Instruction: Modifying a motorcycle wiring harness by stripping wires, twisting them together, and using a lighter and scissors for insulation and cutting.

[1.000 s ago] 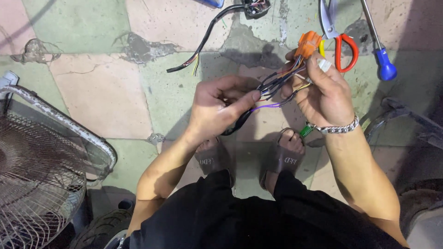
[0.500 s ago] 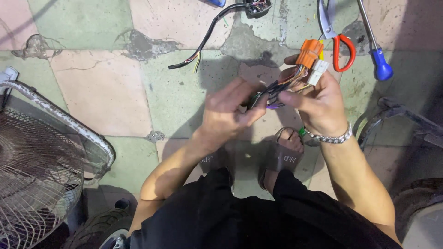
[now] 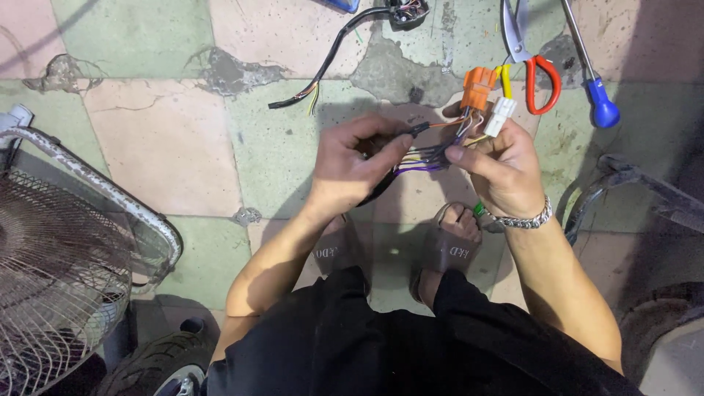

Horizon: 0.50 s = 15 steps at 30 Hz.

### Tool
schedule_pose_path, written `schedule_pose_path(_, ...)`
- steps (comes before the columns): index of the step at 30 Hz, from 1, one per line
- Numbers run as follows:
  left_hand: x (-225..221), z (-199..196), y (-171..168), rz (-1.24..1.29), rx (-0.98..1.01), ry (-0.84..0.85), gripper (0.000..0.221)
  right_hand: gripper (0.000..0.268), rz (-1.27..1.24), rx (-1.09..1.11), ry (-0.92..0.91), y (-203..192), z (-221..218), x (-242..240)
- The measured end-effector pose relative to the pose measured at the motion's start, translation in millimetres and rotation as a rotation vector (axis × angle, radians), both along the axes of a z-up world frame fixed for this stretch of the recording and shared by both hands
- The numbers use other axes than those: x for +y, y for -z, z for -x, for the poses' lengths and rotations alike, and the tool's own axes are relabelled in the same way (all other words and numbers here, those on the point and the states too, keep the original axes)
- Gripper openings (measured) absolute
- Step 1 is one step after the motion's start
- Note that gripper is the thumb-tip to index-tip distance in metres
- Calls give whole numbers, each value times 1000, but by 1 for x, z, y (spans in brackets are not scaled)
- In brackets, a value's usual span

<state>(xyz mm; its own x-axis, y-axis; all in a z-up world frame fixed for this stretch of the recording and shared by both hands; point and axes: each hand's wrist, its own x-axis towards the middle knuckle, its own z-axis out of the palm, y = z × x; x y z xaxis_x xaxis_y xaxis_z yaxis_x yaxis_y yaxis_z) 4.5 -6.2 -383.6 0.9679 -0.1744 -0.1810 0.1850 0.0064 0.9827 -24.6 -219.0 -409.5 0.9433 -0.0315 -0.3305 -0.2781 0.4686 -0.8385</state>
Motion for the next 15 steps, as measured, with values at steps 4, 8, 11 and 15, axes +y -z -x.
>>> schedule_pose_path(4, 0, 2, -3, 81, 3, 29, 28, 42, 16, 6, 7, 1, 1, 3)
schedule_pose_path(8, 2, 4, -7, 49, -62, 76, 21, 32, -11, 8, 4, -22, -5, 13)
schedule_pose_path(11, 4, 1, -14, 19, -95, 114, 16, 30, -55, 16, -9, 7, 5, 0)
schedule_pose_path(15, 5, -2, -21, 5, -74, 148, 19, 35, -79, 3, -12, 13, 7, -2)
